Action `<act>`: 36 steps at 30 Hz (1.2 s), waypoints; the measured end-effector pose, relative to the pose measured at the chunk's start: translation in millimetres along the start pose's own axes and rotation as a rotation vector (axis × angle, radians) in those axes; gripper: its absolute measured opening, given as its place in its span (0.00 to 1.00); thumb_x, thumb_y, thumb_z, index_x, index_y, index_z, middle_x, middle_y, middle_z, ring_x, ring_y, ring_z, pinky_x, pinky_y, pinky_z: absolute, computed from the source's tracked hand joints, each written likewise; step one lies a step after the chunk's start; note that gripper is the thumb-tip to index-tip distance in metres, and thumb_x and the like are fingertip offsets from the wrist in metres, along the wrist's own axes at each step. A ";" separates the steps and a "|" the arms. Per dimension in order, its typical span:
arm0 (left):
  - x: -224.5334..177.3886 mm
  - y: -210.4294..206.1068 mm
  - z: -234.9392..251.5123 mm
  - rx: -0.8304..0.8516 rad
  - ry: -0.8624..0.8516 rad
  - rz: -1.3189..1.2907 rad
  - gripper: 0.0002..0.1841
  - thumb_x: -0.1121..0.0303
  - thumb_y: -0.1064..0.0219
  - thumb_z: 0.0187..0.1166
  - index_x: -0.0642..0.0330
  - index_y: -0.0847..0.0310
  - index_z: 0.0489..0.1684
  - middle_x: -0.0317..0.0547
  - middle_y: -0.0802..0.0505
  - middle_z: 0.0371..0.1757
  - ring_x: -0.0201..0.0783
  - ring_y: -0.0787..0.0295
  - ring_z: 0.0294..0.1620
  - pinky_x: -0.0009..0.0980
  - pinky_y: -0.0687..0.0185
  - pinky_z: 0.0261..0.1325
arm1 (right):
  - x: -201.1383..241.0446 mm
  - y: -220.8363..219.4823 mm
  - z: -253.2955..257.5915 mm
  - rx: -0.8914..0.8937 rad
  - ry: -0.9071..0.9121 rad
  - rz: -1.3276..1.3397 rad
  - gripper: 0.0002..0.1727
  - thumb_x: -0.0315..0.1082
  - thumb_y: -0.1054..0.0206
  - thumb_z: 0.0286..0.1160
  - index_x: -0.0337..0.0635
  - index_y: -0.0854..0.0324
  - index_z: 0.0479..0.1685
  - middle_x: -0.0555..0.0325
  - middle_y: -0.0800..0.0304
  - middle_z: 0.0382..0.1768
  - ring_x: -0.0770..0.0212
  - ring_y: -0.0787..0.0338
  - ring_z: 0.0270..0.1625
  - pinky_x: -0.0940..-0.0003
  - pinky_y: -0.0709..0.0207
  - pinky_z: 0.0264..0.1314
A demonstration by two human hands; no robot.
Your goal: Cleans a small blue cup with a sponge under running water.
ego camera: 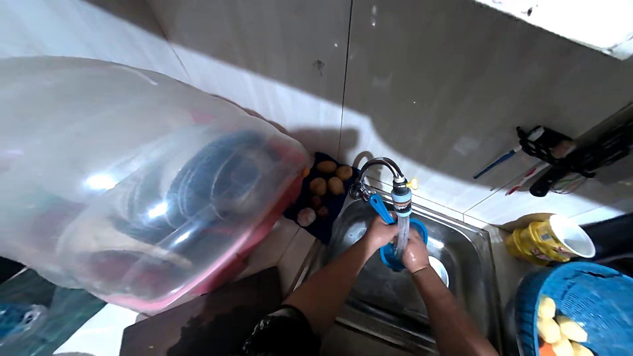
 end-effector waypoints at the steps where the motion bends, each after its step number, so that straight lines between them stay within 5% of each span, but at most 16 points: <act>1: -2.7 -0.4 -1.2 -0.004 -0.057 -0.046 0.14 0.58 0.23 0.74 0.44 0.11 0.56 0.33 0.04 0.49 0.31 0.08 0.51 0.35 0.09 0.57 | -1.0 -6.7 -1.1 -0.005 -0.046 -0.014 0.35 0.57 0.26 0.62 0.57 0.19 0.72 0.53 0.22 0.76 0.53 0.24 0.80 0.52 0.25 0.80; 3: 6.5 -3.4 -1.2 -0.028 -0.141 -0.118 0.13 0.61 0.24 0.76 0.49 0.12 0.56 0.37 0.05 0.50 0.33 0.08 0.52 0.36 0.10 0.59 | 12.4 -12.2 -5.5 0.034 -0.141 0.054 0.48 0.66 0.22 0.49 0.53 0.23 0.76 0.48 0.21 0.74 0.48 0.21 0.76 0.46 0.24 0.77; 5: 21.9 -5.4 -1.9 -0.044 -0.168 -0.152 0.13 0.62 0.25 0.77 0.50 0.11 0.56 0.38 0.05 0.51 0.34 0.09 0.53 0.37 0.10 0.59 | 45.7 2.1 -13.1 0.119 -0.254 0.254 0.47 0.63 0.17 0.42 0.51 0.19 0.70 0.57 0.11 0.64 0.59 0.14 0.68 0.54 0.20 0.72; 7: 36.0 -5.0 -1.8 -0.054 -0.190 -0.159 0.10 0.62 0.27 0.79 0.51 0.11 0.53 0.37 0.05 0.50 0.33 0.09 0.52 0.36 0.10 0.58 | 67.4 4.5 -18.7 0.293 -0.410 0.662 0.39 0.52 0.13 0.51 0.48 0.20 0.67 0.60 0.07 0.55 0.66 0.08 0.57 0.62 0.12 0.61; 10: 49.9 11.2 3.3 -0.132 -0.156 -0.113 0.11 0.57 0.29 0.82 0.48 0.11 0.55 0.35 0.05 0.55 0.32 0.09 0.54 0.35 0.11 0.61 | 52.6 -25.6 -28.9 0.331 -0.658 1.297 0.30 0.42 0.21 0.60 0.47 0.20 0.66 0.55 0.07 0.52 0.58 0.07 0.53 0.52 0.10 0.55; 13: 76.5 39.3 16.3 -0.229 -0.036 -0.005 0.15 0.46 0.31 0.81 0.43 0.15 0.54 0.29 0.05 0.57 0.29 0.09 0.54 0.34 0.11 0.58 | 45.7 -26.9 -20.3 0.333 -0.788 1.779 0.21 0.50 0.46 0.88 0.51 0.23 0.69 0.53 0.09 0.55 0.55 0.08 0.55 0.48 0.11 0.56; 15: 99.5 56.7 20.0 -0.276 0.061 0.044 0.20 0.36 0.32 0.77 0.38 0.15 0.51 0.25 0.05 0.51 0.28 0.10 0.48 0.35 0.11 0.52 | 45.3 -17.4 -17.4 0.387 -0.844 1.923 0.25 0.57 0.53 0.89 0.54 0.22 0.68 0.52 0.09 0.54 0.53 0.08 0.54 0.45 0.12 0.54; 18: 135.1 69.8 14.5 -0.315 0.203 0.036 0.26 0.27 0.31 0.67 0.34 0.15 0.47 0.30 0.07 0.41 0.32 0.12 0.41 0.42 0.11 0.46 | 48.1 4.0 -11.6 0.418 -0.776 1.917 0.22 0.53 0.49 0.87 0.51 0.21 0.67 0.50 0.08 0.53 0.52 0.07 0.53 0.45 0.11 0.53; 23: 192.5 48.3 -16.6 -0.219 0.519 -0.086 0.41 0.20 0.30 0.56 0.40 0.13 0.60 0.40 0.04 0.51 0.43 0.06 0.50 0.57 0.07 0.50 | 62.7 33.5 11.6 0.388 -0.660 1.796 0.28 0.33 0.30 0.69 0.46 0.28 0.72 0.44 0.10 0.55 0.43 0.08 0.55 0.34 0.13 0.56; 26: 202.0 31.2 -38.8 -0.159 0.659 -0.187 0.41 0.19 0.36 0.62 0.40 0.14 0.65 0.41 0.05 0.57 0.47 0.08 0.57 0.62 0.11 0.55 | 76.7 61.0 21.0 0.452 -0.642 1.701 0.29 0.27 0.31 0.67 0.45 0.30 0.72 0.44 0.09 0.52 0.46 0.07 0.49 0.44 0.09 0.49; 30: 216.0 10.5 -55.5 -0.044 0.717 -0.032 0.38 0.23 0.40 0.70 0.42 0.14 0.65 0.45 0.06 0.60 0.49 0.09 0.62 0.65 0.12 0.59 | 98.4 85.6 33.9 0.525 -0.601 1.639 0.24 0.30 0.33 0.76 0.48 0.29 0.72 0.50 0.09 0.46 0.54 0.07 0.41 0.55 0.09 0.39; 32: 191.8 -5.0 -68.6 0.068 0.689 0.108 0.28 0.39 0.35 0.77 0.49 0.14 0.64 0.49 0.07 0.59 0.49 0.09 0.60 0.62 0.12 0.59 | 107.7 82.6 43.0 0.540 -0.542 1.638 0.31 0.33 0.25 0.70 0.50 0.30 0.74 0.51 0.10 0.48 0.55 0.07 0.41 0.55 0.09 0.39; 36: 180.4 -39.0 -85.2 0.225 0.663 0.208 0.32 0.37 0.32 0.74 0.53 0.14 0.64 0.49 0.06 0.58 0.48 0.09 0.60 0.57 0.12 0.61 | 108.6 70.7 61.9 0.447 -0.538 1.478 0.34 0.40 0.20 0.66 0.55 0.28 0.75 0.56 0.09 0.50 0.59 0.08 0.40 0.57 0.11 0.39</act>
Point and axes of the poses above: each hand's wrist, its own z-axis towards the middle knuckle, its own y-axis out of the back of the hand, x = y × z, the point moved 9 cm from there along z, towards the middle knuckle
